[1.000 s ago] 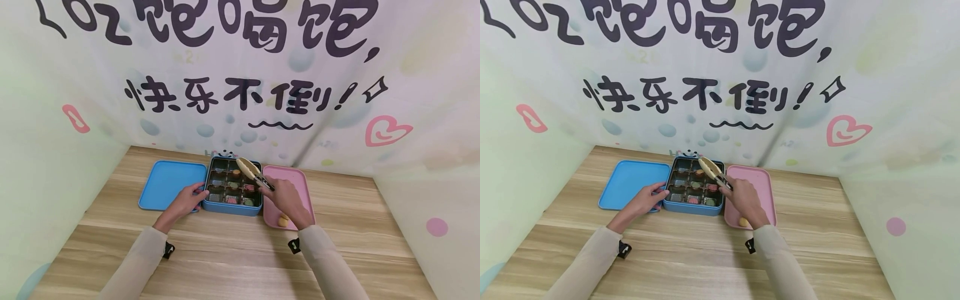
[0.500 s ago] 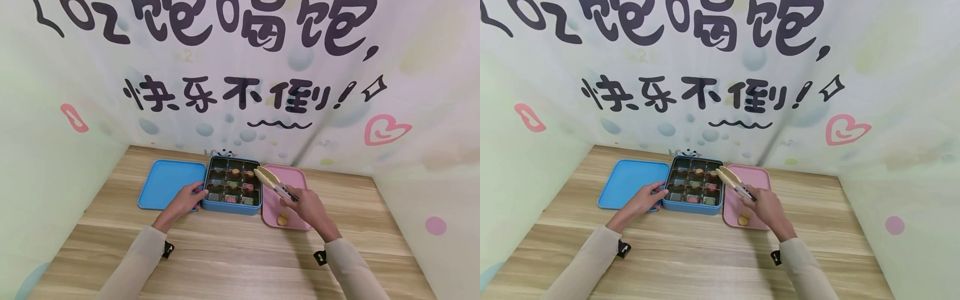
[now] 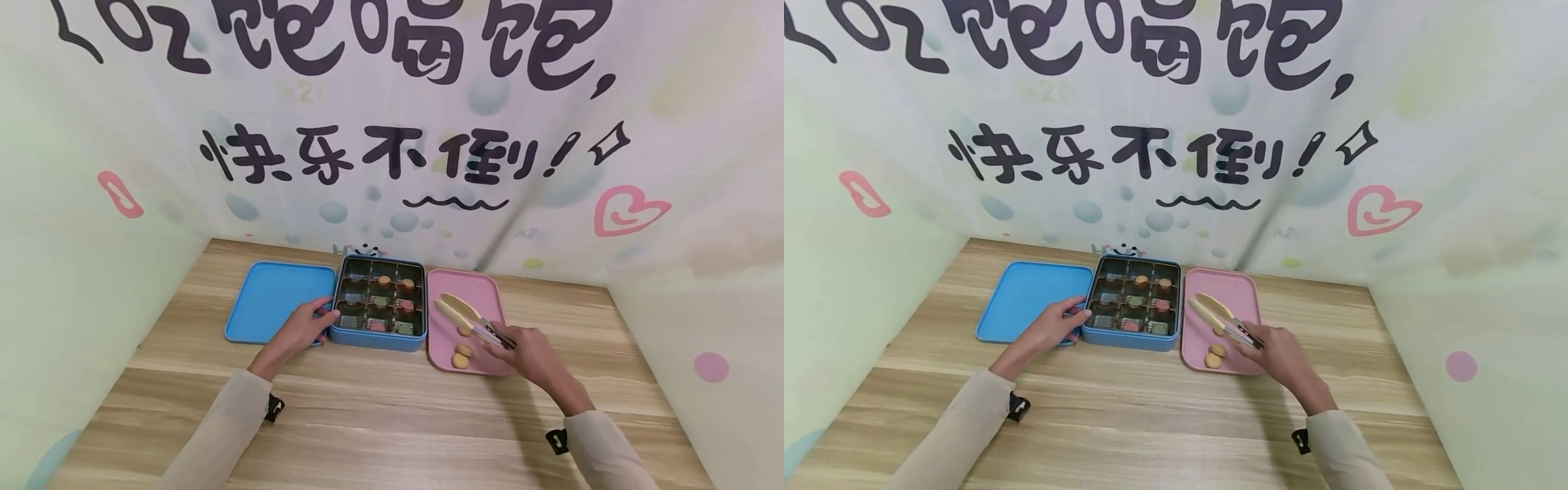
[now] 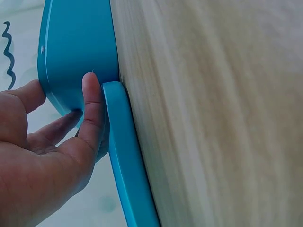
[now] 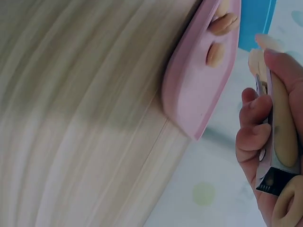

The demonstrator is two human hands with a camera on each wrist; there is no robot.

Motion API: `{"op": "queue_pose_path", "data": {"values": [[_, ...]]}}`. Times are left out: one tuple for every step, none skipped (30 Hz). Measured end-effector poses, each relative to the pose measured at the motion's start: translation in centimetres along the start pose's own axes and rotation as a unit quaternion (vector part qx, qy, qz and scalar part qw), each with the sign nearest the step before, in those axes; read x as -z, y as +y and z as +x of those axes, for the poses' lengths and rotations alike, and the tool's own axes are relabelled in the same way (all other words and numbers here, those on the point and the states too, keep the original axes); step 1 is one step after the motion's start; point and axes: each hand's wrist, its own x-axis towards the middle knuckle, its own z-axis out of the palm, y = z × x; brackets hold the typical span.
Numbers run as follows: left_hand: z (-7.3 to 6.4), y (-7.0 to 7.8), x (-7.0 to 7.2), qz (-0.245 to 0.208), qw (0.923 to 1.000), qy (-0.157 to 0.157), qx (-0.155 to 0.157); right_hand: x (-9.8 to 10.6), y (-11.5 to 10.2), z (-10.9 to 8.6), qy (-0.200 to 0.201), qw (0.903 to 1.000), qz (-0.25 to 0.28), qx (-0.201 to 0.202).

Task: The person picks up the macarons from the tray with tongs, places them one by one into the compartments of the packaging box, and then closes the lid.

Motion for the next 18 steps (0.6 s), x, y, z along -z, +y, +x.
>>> {"op": "queue_pose_path", "data": {"values": [[0.0, 0.0, 0.0, 0.000, 1.0000, 0.000, -0.001, 0.1, 0.2, -0.1, -0.002, 1.0000, -0.001, 0.001], [-0.1, 0.0, 0.1, -0.001, 1.0000, 0.001, -0.001, 0.1, 0.5, -0.3, -0.004, 1.0000, -0.003, 0.003], [-0.1, -0.1, 0.1, -0.001, 1.0000, 0.002, -0.001, 0.2, 0.7, -0.4, -0.006, 1.0000, -0.004, 0.006], [-0.1, 0.0, 0.1, -0.001, 1.0000, 0.002, -0.002, 0.3, 1.0, -0.6, -0.007, 0.9999, -0.006, 0.008], [-0.1, 0.0, 0.0, 0.000, 1.0000, 0.003, -0.002, 0.4, 1.3, -0.9, -0.008, 0.9999, -0.007, 0.010], [-0.1, 0.0, 0.0, 0.001, 1.0000, 0.004, -0.002, 0.5, 1.6, -1.1, -0.009, 0.9998, -0.009, 0.012], [0.0, 0.0, 0.0, 0.000, 1.0000, 0.005, -0.002, 0.6, 1.9, -1.3, -0.010, 0.9998, -0.011, 0.014], [0.0, 0.0, 0.0, 0.000, 1.0000, 0.005, -0.002, 0.7, 2.2, -1.5, -0.012, 0.9998, -0.011, 0.014], [0.0, 0.0, 0.0, 0.001, 1.0000, 0.005, -0.002, 0.7, 2.4, -1.7, -0.013, 0.9997, -0.011, 0.015], [0.0, 0.0, 0.0, 0.001, 1.0000, 0.005, -0.002, 0.8, 2.7, -1.9, -0.015, 0.9997, -0.015, 0.012], [0.0, 0.0, 0.0, 0.001, 1.0000, 0.005, -0.002, 0.9, 2.9, -2.1, -0.017, 0.9996, -0.017, 0.011], [0.0, 0.0, 0.0, 0.001, 1.0000, 0.005, -0.002, 1.0, 3.2, -2.3, -0.019, 0.9996, -0.020, 0.012], [0.0, 0.0, 0.0, 0.000, 1.0000, 0.005, -0.001, 1.0, 3.4, -2.5, -0.021, 0.9995, -0.020, 0.011], [-0.1, 0.0, 0.0, 0.001, 1.0000, 0.005, -0.001, 1.1, 3.6, -2.8, -0.023, 0.9994, -0.022, 0.010], [-0.1, 0.0, -0.1, 0.001, 1.0000, 0.005, -0.001, 1.2, 3.8, -3.0, -0.024, 0.9994, -0.023, 0.010], [-0.1, 0.1, -0.1, 0.001, 1.0000, 0.005, -0.001, 1.2, 4.0, -3.2, -0.026, 0.9993, -0.025, 0.010], [-0.1, 0.1, -0.1, 0.001, 1.0000, 0.005, -0.001, 1.3, 4.2, -3.4, -0.028, 0.9993, -0.023, 0.009], [-0.1, 0.1, 0.0, 0.002, 1.0000, 0.005, -0.001, 1.3, 4.4, -3.6, -0.030, 0.9993, -0.021, 0.006]]}}
